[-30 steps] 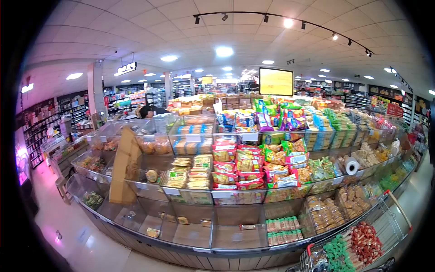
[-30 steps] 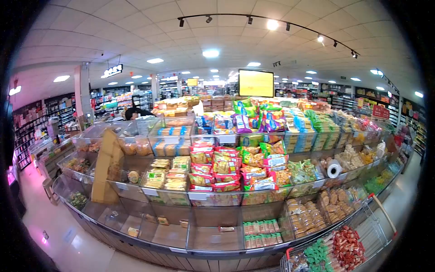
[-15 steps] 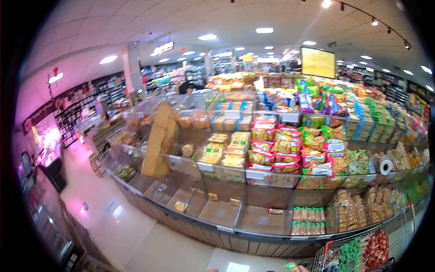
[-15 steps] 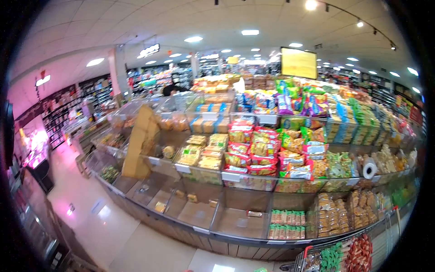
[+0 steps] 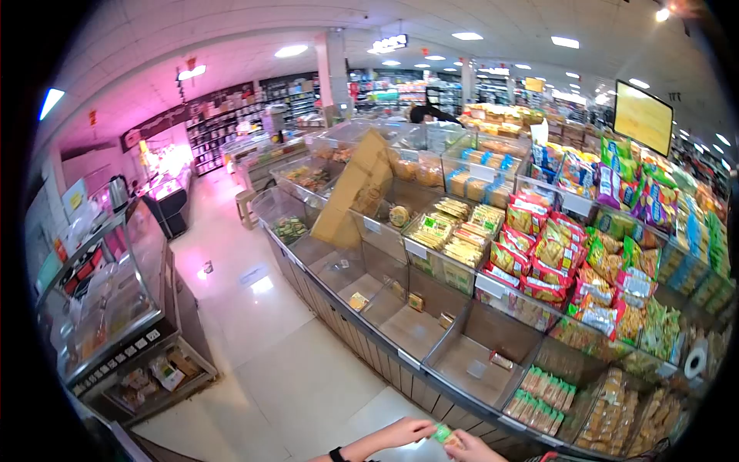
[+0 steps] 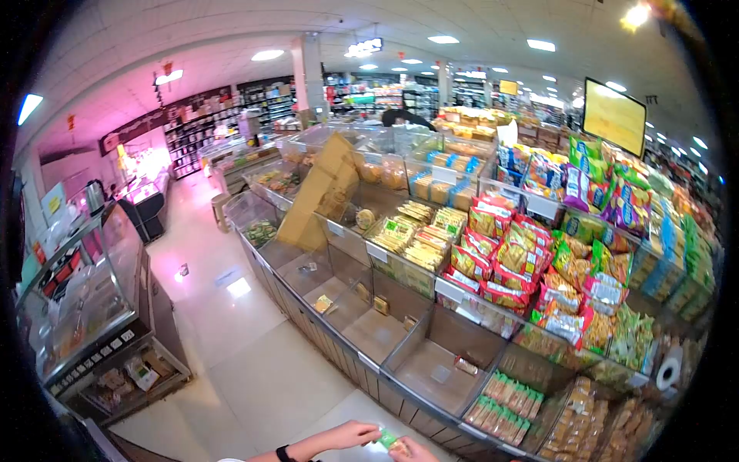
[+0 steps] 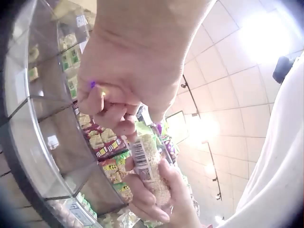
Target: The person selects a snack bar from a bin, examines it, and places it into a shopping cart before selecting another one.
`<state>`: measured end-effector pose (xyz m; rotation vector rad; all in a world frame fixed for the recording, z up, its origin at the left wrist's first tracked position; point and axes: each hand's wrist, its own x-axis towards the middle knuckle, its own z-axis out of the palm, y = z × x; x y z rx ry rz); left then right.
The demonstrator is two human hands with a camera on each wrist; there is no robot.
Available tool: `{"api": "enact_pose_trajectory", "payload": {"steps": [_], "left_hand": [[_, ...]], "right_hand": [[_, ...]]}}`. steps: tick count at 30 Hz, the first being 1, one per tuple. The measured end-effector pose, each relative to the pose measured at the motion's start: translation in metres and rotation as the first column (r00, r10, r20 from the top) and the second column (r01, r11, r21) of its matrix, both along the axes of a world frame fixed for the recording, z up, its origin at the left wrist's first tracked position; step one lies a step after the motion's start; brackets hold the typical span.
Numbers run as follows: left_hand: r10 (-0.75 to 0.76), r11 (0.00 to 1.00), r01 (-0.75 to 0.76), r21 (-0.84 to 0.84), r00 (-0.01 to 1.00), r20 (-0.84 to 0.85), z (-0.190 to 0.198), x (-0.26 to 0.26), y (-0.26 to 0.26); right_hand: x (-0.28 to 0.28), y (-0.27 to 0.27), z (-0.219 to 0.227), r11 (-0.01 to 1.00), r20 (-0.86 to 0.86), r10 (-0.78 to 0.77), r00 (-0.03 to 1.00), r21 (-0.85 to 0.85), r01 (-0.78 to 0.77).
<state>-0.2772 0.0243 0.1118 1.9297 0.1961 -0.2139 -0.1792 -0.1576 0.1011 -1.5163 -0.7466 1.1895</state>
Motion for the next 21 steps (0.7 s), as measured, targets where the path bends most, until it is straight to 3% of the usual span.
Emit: {"api": "enact_pose_trajectory", "payload": {"steps": [2,4,7,8,10,12,16,21], "left_hand": [[0.024,0.998,-0.026,-0.050,0.999,-0.029,-0.019,0.005,-0.010],[0.071,0.986,-0.080,-0.149,0.995,-0.064,-0.023,0.009,-0.026],[0.124,0.891,-0.161,-0.424,0.986,-0.114,-0.010,0.020,-0.044],[0.147,0.851,-0.189,-0.490,0.982,-0.121,-0.004,0.022,-0.047],[0.184,0.863,-0.176,-0.474,0.982,-0.030,0.006,0.023,-0.046],[0.253,0.866,-0.207,-0.456,0.966,0.042,0.022,0.020,-0.040],[0.505,0.781,-0.418,-0.463,0.860,0.075,0.046,0.013,-0.027],[0.626,0.712,-0.458,-0.533,0.758,0.184,0.048,-0.016,-0.007]], "right_hand": [[0.009,-0.005,0.022,0.993,-0.037,0.116,0.993,-0.017,-0.116],[0.017,-0.013,0.015,0.991,-0.059,0.134,0.989,-0.018,-0.135],[0.041,-0.018,0.024,0.971,-0.071,0.215,0.974,-0.092,-0.221],[0.044,-0.020,0.005,0.980,-0.073,0.182,0.981,-0.066,-0.186],[0.055,-0.018,0.005,0.956,-0.154,0.284,0.946,-0.031,-0.292],[0.053,-0.008,0.012,0.961,-0.224,0.275,0.935,0.084,-0.263],[0.048,0.022,0.027,0.942,-0.159,0.294,0.942,0.212,-0.259],[0.033,0.056,0.059,0.906,-0.061,0.404,0.913,0.161,-0.391]]}}
